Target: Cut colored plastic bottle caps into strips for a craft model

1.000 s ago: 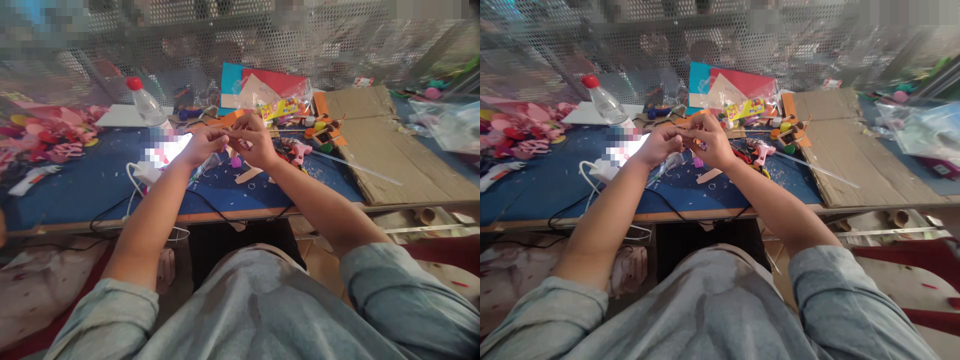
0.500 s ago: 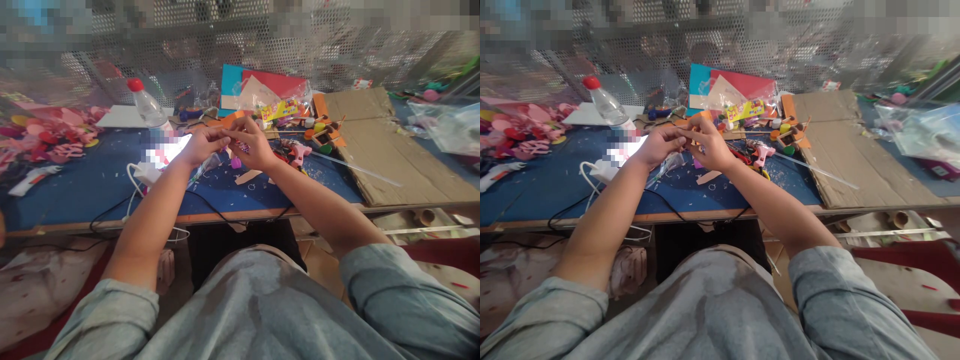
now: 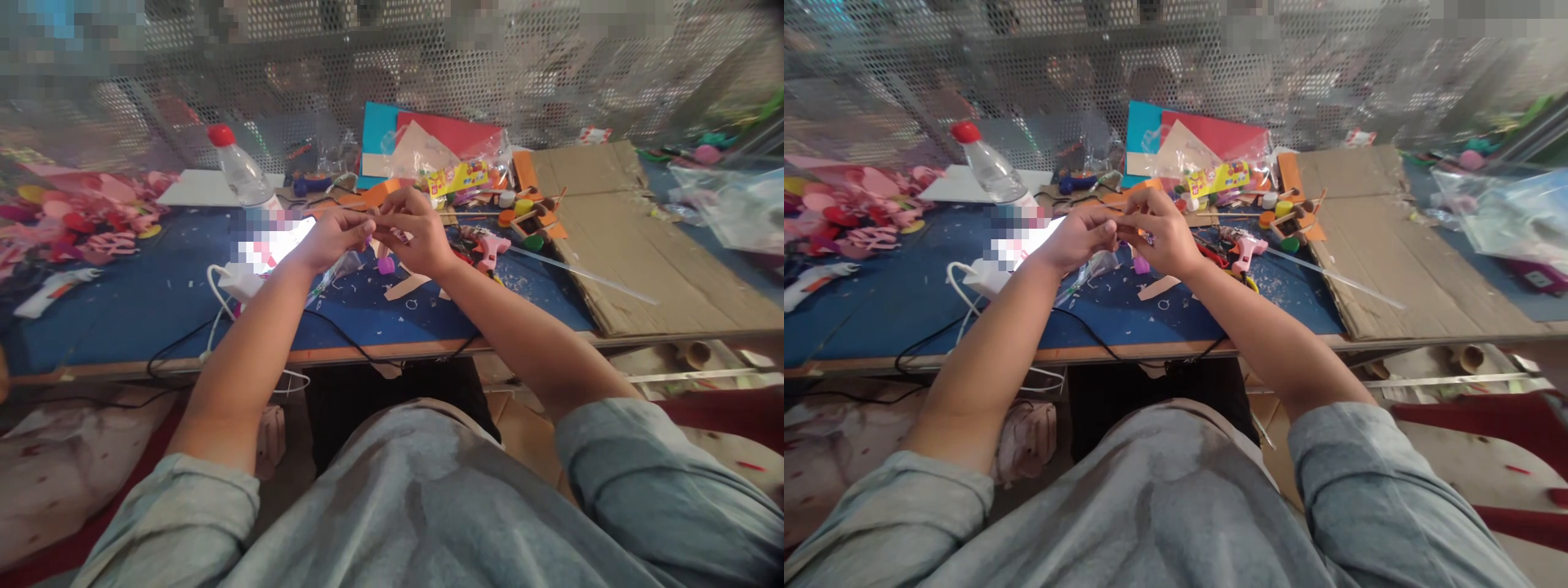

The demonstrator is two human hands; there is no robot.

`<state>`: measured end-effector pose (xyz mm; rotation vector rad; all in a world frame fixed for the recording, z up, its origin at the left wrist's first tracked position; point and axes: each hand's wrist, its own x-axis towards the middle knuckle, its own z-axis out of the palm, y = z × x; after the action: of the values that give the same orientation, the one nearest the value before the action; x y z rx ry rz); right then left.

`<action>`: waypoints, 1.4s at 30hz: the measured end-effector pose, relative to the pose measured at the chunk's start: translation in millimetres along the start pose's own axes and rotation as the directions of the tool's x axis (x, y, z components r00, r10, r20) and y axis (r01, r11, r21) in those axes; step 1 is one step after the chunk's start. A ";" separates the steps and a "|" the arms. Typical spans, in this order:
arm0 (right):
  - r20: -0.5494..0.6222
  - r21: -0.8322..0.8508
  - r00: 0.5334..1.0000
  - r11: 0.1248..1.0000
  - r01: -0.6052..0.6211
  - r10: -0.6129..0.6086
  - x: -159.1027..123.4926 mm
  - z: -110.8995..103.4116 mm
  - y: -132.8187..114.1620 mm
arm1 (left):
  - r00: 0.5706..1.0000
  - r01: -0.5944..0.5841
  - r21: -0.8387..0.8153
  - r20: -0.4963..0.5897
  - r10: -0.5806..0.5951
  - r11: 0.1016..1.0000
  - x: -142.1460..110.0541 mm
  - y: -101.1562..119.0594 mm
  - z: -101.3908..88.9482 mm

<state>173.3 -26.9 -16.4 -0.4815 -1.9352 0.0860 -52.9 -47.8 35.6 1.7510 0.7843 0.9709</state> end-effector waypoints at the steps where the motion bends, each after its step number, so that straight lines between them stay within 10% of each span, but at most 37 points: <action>1: -0.012 0.001 1.000 1.000 -0.009 0.009 -0.2 0.3 0.4 | 1.000 0.004 0.005 -0.001 -0.004 1.000 0.0 -0.1 0.1; 25: 0.086 0.029 0.996 0.999 0.019 -0.022 -2.3 1.2 -0.7 | 0.994 -0.019 0.071 -0.103 0.026 0.997 2.2 -8.8 -2.3; 42: -0.067 -0.004 0.997 0.999 -0.045 0.045 -0.5 3.2 7.2 | 0.998 0.029 0.044 -0.049 -0.026 0.999 -0.9 -3.1 -0.7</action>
<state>172.8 -19.9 -20.1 -0.5253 -1.8600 0.0927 -54.2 -47.2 32.6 1.7558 0.8645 0.9873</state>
